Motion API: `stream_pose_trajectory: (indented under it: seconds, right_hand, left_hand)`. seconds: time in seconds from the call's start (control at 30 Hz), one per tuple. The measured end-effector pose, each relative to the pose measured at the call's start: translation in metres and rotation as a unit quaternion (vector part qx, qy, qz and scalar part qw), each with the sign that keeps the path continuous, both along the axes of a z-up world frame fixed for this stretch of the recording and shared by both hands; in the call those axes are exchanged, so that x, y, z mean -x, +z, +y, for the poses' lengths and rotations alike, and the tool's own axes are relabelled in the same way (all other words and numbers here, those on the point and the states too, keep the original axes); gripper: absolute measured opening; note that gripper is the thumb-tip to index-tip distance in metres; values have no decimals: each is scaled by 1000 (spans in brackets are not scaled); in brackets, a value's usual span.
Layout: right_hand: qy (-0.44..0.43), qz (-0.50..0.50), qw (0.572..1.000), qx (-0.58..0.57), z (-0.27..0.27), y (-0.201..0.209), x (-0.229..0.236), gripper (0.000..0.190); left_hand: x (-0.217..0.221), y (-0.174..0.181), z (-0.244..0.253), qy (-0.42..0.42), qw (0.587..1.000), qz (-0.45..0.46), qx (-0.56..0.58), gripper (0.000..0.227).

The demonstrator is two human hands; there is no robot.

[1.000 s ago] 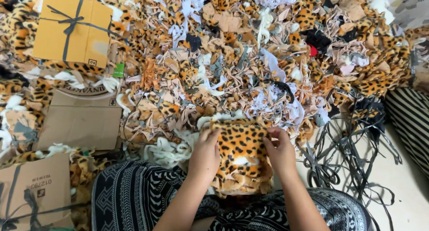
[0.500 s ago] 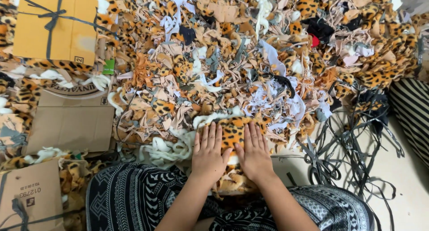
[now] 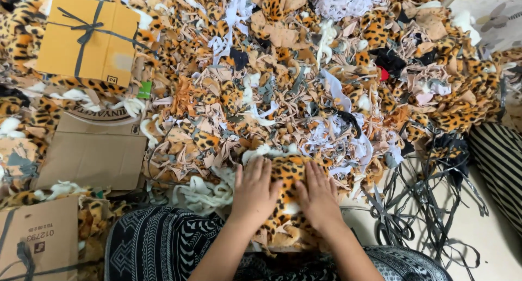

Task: Stuffing leopard-print fabric casings with white fibrous stuffing material

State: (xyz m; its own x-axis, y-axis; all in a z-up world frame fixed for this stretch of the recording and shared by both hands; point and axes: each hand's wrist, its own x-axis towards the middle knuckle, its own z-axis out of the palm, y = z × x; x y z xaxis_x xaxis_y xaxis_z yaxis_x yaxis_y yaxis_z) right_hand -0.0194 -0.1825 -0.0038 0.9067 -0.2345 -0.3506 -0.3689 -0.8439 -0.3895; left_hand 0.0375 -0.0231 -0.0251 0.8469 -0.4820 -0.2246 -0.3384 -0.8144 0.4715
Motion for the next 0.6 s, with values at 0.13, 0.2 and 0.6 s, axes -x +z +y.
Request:
stream_pose_trajectory:
  seconds: [0.13,0.2,0.6]
  right_hand:
    - [-20,-87,996,1,-21,-10,-14,63]
    - [-12,-153,988,-13,-27,-11,-24,57]
    - [-13,-273,959,-77,-31,-25,-47,32]
  left_hand:
    - [-50,-13,17,117,991,-14,59,54]
    - [-77,-33,25,142,986,-29,82,63]
    - [-100,8,30,152,958,91,227,32]
